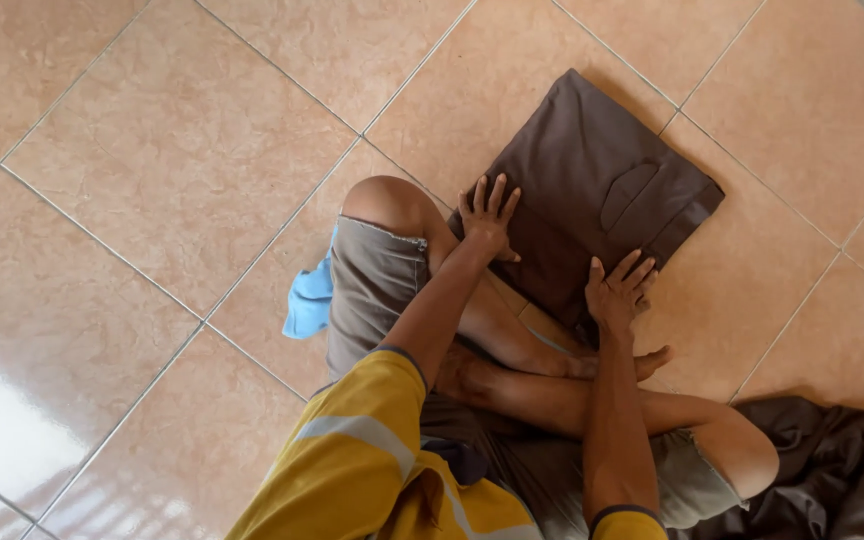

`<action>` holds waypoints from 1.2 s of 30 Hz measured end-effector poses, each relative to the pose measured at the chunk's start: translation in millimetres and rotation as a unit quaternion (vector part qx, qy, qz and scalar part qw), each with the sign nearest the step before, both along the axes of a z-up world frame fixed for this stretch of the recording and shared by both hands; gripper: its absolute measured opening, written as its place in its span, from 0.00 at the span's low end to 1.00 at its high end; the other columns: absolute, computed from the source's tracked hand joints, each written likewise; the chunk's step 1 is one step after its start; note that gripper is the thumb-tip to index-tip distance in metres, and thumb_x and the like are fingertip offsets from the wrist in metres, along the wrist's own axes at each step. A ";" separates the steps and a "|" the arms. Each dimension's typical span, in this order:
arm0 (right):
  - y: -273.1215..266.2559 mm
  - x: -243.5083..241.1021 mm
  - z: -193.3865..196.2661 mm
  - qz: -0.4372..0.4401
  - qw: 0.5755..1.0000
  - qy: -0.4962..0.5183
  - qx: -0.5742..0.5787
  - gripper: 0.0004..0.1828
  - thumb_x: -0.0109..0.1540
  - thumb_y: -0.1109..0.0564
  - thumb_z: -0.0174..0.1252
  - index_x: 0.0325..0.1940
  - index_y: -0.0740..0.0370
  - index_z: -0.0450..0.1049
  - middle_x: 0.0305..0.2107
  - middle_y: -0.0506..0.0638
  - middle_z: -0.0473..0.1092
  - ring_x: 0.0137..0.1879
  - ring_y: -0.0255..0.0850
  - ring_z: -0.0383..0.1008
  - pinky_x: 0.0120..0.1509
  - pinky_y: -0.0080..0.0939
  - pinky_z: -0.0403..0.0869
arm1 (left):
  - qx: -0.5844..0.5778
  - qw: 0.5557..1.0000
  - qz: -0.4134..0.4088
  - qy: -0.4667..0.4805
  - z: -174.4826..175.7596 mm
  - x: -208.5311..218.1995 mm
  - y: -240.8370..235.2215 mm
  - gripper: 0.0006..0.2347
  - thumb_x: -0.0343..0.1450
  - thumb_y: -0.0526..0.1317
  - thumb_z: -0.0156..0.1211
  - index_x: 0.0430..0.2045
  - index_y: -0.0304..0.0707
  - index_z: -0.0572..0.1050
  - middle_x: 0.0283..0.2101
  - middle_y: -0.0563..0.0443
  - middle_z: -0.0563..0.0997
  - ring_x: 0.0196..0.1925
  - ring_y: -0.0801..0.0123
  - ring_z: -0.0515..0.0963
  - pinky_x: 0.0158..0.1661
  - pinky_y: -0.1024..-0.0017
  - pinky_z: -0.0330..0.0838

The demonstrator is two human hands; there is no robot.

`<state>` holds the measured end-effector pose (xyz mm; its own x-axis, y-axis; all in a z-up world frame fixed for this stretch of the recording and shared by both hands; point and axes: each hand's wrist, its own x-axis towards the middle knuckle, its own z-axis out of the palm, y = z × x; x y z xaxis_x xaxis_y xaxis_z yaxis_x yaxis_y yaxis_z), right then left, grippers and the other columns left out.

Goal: The person sits cross-legged on a tiled floor and folds a pair of brown trousers by hand. They align the legs, fold the garment in half, and then fold it into a compact rectangle before placing it on a stack of similar trousers.

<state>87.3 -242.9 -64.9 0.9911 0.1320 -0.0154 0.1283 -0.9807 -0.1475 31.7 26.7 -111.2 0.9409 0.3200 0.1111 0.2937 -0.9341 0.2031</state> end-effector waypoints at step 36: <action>-18.2 0.4 67.4 -0.183 0.961 0.024 0.207 0.34 0.66 0.33 0.62 0.56 0.65 0.64 0.46 0.65 0.65 0.54 0.67 0.73 0.53 0.70 0.74 | -0.305 0.928 0.211 -0.029 95.1 10.1 49.8 0.24 0.71 0.47 0.64 0.57 0.38 0.63 0.54 0.35 0.72 0.58 0.38 0.74 0.59 0.41 0.66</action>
<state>87.8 -261.1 2.5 0.9718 -0.2207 -0.0829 -0.2305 -0.8149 -0.5318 41.8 76.5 -16.1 0.7151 0.6791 -0.1656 0.5795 -0.4435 0.6838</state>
